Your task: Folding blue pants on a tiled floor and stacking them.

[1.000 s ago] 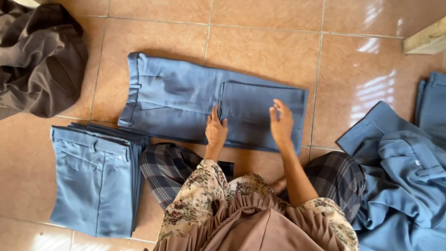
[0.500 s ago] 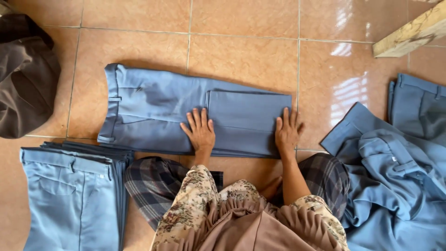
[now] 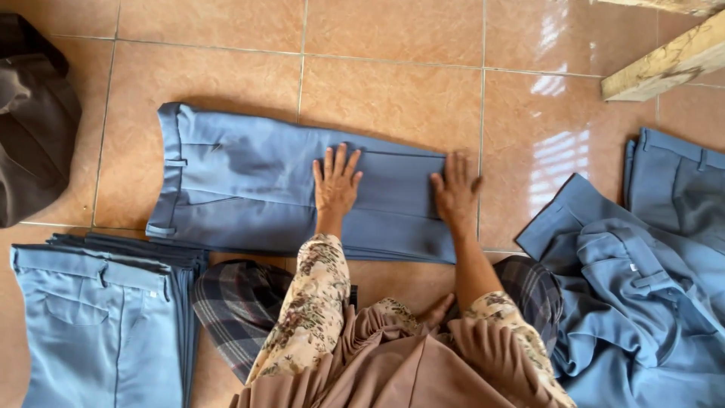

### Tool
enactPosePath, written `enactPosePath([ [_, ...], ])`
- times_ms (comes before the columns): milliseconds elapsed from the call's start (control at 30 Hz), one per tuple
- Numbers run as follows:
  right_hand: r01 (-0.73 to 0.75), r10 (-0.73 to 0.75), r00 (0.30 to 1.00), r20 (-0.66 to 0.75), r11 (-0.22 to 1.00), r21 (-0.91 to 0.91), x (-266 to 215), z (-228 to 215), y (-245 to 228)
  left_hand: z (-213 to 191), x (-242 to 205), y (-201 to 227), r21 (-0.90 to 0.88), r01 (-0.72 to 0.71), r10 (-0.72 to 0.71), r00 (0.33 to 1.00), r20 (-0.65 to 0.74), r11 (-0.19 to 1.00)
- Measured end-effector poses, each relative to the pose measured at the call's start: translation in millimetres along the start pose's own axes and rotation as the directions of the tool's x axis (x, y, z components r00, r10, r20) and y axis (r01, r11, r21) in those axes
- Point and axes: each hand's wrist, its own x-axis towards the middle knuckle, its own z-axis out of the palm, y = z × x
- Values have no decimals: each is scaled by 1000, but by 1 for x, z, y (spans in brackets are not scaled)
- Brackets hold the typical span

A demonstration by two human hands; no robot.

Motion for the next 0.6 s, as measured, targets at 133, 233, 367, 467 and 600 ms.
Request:
enactPosePath([
  [133, -128, 123, 982, 141, 992, 24, 11, -5, 36, 11, -7, -5, 5, 83, -83, 995, -51, 997],
  [233, -151, 156, 947, 282, 988, -42, 15, -1, 42, 12, -32, 21, 67, 186, -169, 964, -206, 980],
  [367, -151, 151, 987, 47, 988, 12, -3, -2, 19, 4, -85, 54, 17, 86, -73, 926, -370, 996],
  [467, -90, 83, 991, -105, 994, -58, -61, 10, -1, 22, -120, 57, -10, 125, -118, 904, -410, 992],
  [600, -158, 150, 984, -96, 984, -80, -111, 15, -13, 19, -140, 44, -10, 245, -224, 870, -440, 969],
])
